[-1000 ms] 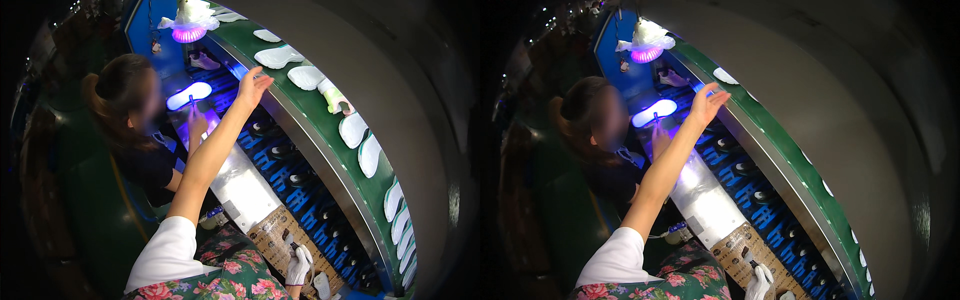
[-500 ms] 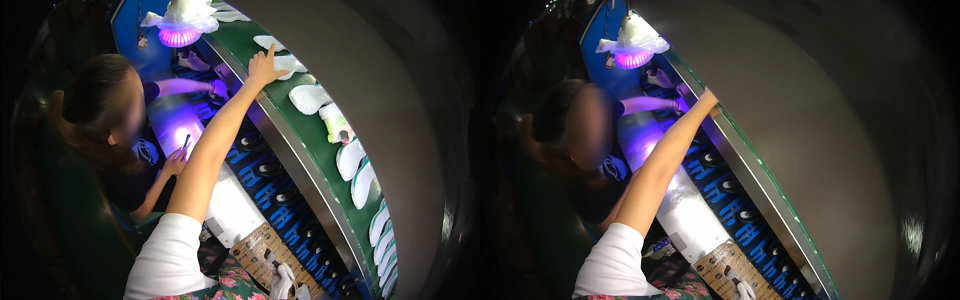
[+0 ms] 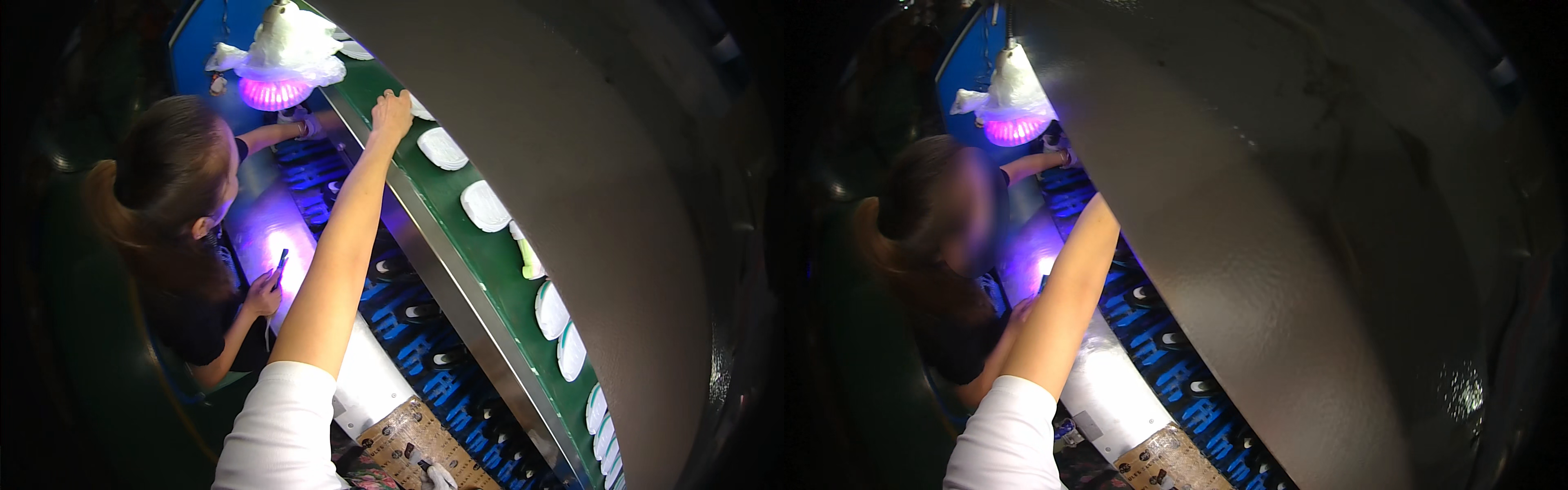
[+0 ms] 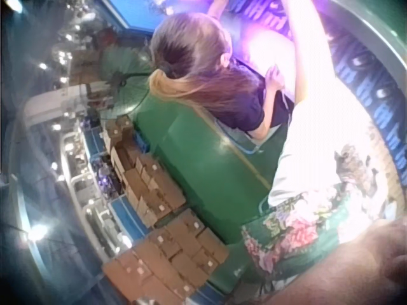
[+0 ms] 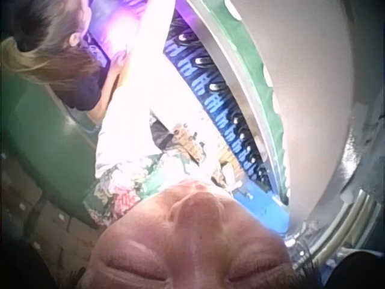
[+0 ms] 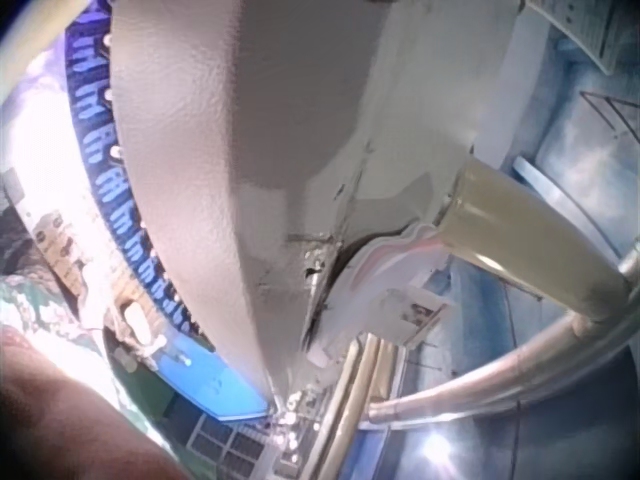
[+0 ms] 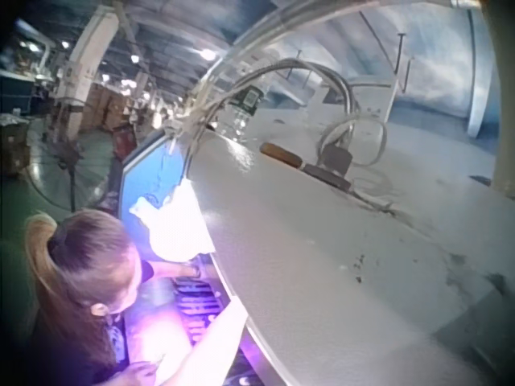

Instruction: The person retrieves shoe soles from an overhead conveyor and applies liquid adhesive across the surface of each sole using a handheld brush applicator.

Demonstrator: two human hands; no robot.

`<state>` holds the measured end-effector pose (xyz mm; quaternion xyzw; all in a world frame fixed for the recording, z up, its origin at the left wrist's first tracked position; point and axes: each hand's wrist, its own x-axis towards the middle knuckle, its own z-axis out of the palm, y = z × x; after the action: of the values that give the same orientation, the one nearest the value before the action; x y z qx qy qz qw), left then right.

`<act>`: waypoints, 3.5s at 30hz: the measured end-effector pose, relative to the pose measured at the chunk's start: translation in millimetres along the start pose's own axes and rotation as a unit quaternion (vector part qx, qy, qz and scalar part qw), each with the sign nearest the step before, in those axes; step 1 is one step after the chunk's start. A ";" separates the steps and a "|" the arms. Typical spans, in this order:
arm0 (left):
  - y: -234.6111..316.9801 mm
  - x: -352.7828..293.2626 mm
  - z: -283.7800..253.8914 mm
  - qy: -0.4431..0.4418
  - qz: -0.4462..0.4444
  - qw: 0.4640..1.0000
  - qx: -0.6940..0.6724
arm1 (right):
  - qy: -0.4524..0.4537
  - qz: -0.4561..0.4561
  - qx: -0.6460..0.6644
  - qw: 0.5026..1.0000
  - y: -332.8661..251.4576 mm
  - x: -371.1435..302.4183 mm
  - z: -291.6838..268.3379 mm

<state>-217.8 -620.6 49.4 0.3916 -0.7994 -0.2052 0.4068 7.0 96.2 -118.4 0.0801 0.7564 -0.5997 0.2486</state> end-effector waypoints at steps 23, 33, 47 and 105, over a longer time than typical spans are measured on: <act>48.7 -325.3 -185.4 0.086 -0.048 0.792 -0.602 | -0.080 -0.069 0.201 0.974 8.7 -11.8 -44.1; 102.3 -533.6 -171.1 -0.508 -0.122 0.678 -0.517 | -0.099 -0.147 0.403 0.898 -47.8 -76.5 -95.9; 148.6 -714.8 -224.2 -0.616 -0.406 0.045 -0.673 | -0.090 -0.236 0.250 0.935 -71.5 -138.4 -98.7; 201.0 -671.2 -225.0 -0.470 -0.333 0.422 -0.700 | -0.022 -0.567 -0.083 0.819 -102.4 -152.9 -103.1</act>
<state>115.6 32.1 -17.7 0.0505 -0.2547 -0.9657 0.0018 67.2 193.4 58.8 -0.3973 0.7094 -0.5710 -0.1131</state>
